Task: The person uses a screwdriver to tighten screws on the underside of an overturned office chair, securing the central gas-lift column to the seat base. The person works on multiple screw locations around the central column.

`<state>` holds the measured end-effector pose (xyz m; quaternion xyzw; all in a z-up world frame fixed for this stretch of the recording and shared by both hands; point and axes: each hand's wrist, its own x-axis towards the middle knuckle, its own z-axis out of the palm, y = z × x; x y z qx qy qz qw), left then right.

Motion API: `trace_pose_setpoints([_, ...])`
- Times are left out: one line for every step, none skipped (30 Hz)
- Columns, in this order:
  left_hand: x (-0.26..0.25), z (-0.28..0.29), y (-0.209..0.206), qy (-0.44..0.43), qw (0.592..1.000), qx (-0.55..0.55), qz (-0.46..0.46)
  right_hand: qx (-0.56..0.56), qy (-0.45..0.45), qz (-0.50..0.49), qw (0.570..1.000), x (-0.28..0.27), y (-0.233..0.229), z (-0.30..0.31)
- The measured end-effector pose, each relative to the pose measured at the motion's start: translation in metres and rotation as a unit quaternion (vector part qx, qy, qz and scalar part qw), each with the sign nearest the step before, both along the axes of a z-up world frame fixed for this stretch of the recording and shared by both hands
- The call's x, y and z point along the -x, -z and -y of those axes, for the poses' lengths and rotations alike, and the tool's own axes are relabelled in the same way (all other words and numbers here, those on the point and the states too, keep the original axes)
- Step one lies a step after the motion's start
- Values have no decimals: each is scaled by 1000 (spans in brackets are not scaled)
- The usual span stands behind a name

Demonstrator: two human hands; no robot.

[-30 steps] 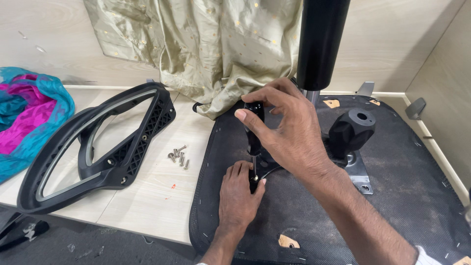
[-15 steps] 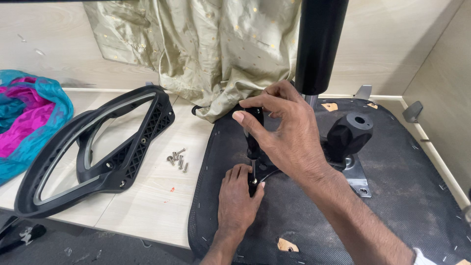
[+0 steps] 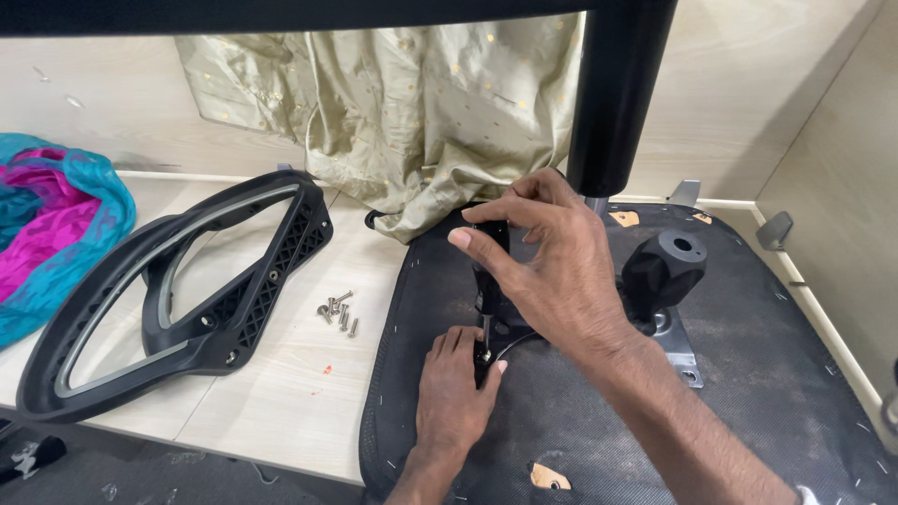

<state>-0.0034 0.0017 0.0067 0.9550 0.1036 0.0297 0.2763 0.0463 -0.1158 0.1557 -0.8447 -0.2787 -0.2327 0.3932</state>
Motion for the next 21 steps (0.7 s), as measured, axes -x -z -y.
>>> trace_pose_setpoints([1, -1, 1, 4, 1000, 3, 10, -2, -2, -1, 1000, 1, -1, 0])
trace_pose_setpoints([2, -2, 3, 9, 1000, 5, 20, -4, -2, -3, 1000, 2, -2, 0])
trace_pose_setpoints([3, -3, 4, 14, 999, 8, 30, -6, -2, -5, 1000, 3, -2, 1])
trace_pose_setpoints([2, -5, 6, 20, 999, 5, 34, -11, -4, 2, 1000, 6, -2, 2])
trace_pose_setpoints([2, -6, 7, 27, 999, 2, 38, -15, -6, 10, 1000, 9, -2, 3])
trace_pose_setpoints([2, -7, 8, 34, 999, -1, 41, -21, -7, 17, 1000, 11, -1, 5])
trace_pose_setpoints([3, -8, 9, 40, 998, 3, 44, -27, -7, 8, 1000, 14, -1, 6])
trace_pose_setpoints([3, -9, 11, 44, 998, 7, 47, -33, -8, -1, 999, 16, 1, 6])
trace_pose_setpoints([4, -9, 12, 49, 998, 11, 49, -38, -9, -10, 999, 18, 2, 7])
trace_pose_setpoints([5, -8, 12, 47, 997, 9, 54, -29, -3, 6, 1000, 20, 3, 7])
trace_pose_setpoints([5, -7, 12, 46, 997, 8, 59, -19, 3, 22, 1000, 22, 3, 8])
trace_pose_setpoints([5, -6, 12, 42, 997, 6, 65, -9, 6, 38, 999, 23, 3, 7])
trace_pose_setpoints([6, -5, 12, 39, 997, 2, 63, -11, 8, 42, 999, 23, 3, 5])
trace_pose_setpoints([6, -4, 12, 36, 997, -1, 63, -12, 9, 47, 999, 22, 2, 4])
trace_pose_setpoints([6, -2, 11, 33, 998, -4, 62, -14, 10, 51, 999, 20, 1, 4])
trace_pose_setpoints([6, -1, 11, 28, 998, -6, 57, -13, -1, 40, 999, 18, 0, 4])
trace_pose_setpoints([5, 0, 11, 23, 998, -7, 52, -11, -11, 28, 999, 16, -2, 5])
trace_pose_setpoints([5, 0, 12, 15, 999, -10, 46, -11, -24, 16, 1000, 13, -3, 6])
trace_pose_setpoints([4, 2, 12, 15, 998, -16, 51, -6, -28, -1, 1000, 10, -4, 7])
trace_pose_setpoints([4, 2, 12, 15, 998, -24, 54, -3, -32, -19, 999, 8, -6, 8])
trace_pose_setpoints([3, 2, 12, 15, 998, -31, 57, 1, -36, -37, 999, 5, -8, 8])
